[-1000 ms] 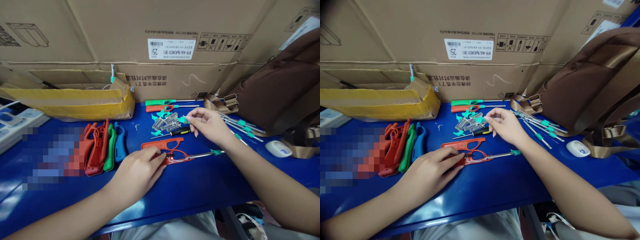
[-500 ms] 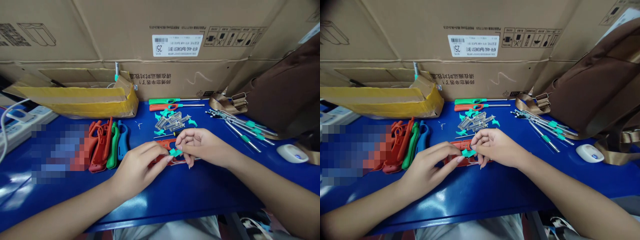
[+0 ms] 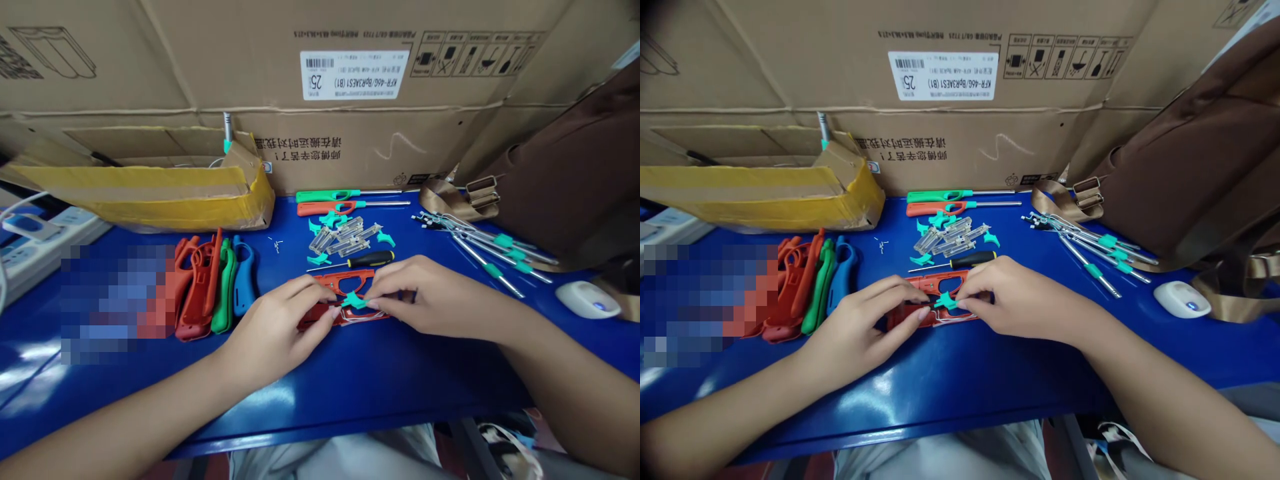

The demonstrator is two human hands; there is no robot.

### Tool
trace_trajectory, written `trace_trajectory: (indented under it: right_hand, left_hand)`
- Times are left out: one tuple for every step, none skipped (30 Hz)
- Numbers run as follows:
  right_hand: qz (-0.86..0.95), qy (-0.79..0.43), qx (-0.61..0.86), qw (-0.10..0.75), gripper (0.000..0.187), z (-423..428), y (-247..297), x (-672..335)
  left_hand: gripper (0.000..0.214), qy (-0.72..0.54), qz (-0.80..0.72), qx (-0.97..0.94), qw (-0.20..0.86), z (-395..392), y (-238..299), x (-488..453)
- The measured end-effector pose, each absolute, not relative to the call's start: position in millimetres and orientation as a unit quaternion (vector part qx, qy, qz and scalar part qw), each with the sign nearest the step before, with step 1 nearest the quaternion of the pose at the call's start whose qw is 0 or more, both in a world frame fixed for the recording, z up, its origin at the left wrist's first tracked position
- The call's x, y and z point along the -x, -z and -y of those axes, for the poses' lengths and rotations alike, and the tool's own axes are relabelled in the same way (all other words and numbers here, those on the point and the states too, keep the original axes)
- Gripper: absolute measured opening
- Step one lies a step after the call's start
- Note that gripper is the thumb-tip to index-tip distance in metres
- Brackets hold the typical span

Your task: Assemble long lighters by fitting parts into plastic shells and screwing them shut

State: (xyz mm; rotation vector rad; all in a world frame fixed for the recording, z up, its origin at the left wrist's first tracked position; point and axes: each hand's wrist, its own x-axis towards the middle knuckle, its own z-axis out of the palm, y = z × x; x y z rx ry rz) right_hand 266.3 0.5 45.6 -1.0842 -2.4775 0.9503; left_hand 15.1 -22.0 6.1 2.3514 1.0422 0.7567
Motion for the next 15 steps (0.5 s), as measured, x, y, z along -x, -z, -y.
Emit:
trace_trajectory:
  right_hand:
    - [0.862, -0.318, 0.375, 0.125, 0.022, -1, -47, -268]
    - [0.867, -0.310, 0.373, 0.115, 0.023, -2, -47, -270]
    - [0.870, -0.306, 0.370, 0.107, 0.022, -3, -47, -271]
    - [0.873, -0.304, 0.366, 0.102, 0.022, -3, -46, -272]
    - [0.875, -0.304, 0.364, 0.098, 0.021, -4, -45, -272]
    - [0.876, -0.303, 0.363, 0.095, 0.020, -4, -44, -272]
    - [0.876, -0.301, 0.365, 0.092, 0.019, -5, -42, -272]
    - [0.876, -0.300, 0.367, 0.088, 0.017, -5, -39, -271]
    - [0.876, -0.299, 0.369, 0.085, 0.016, -6, -37, -271]
    - [0.877, -0.298, 0.367, 0.081, 0.015, -6, -35, -270]
    - [0.879, -0.297, 0.365, 0.080, 0.015, -6, -34, -269]
    - [0.880, -0.297, 0.362, 0.079, 0.016, -7, -33, -269]
    - [0.882, -0.298, 0.358, 0.078, 0.017, -7, -33, -268]
    - [0.884, -0.297, 0.353, 0.076, 0.018, -7, -33, -267]
    - [0.887, -0.295, 0.348, 0.074, 0.018, -7, -34, -267]
  left_hand:
    - [0.017, -0.271, -0.379, -0.856, 0.226, 22, -5, -15]
    - [0.020, -0.266, -0.378, -0.858, 0.223, 21, -4, -15]
    - [0.020, -0.262, -0.376, -0.861, 0.220, 21, -2, -15]
    - [0.019, -0.259, -0.374, -0.863, 0.218, 20, 0, -15]
    - [0.017, -0.258, -0.371, -0.865, 0.217, 20, 2, -14]
    - [0.016, -0.259, -0.369, -0.866, 0.218, 19, 4, -14]
    - [0.015, -0.262, -0.366, -0.865, 0.219, 18, 5, -14]
    - [0.015, -0.266, -0.364, -0.865, 0.221, 18, 6, -13]
    - [0.014, -0.271, -0.361, -0.864, 0.222, 18, 7, -13]
    - [0.014, -0.276, -0.360, -0.863, 0.224, 18, 8, -13]
    - [0.013, -0.279, -0.358, -0.862, 0.227, 18, 8, -13]
    - [0.013, -0.282, -0.357, -0.860, 0.230, 18, 8, -14]
    - [0.012, -0.287, -0.357, -0.858, 0.233, 18, 8, -14]
    - [0.012, -0.291, -0.360, -0.854, 0.236, 18, 8, -14]
    - [0.011, -0.295, -0.362, -0.851, 0.240, 18, 9, -15]
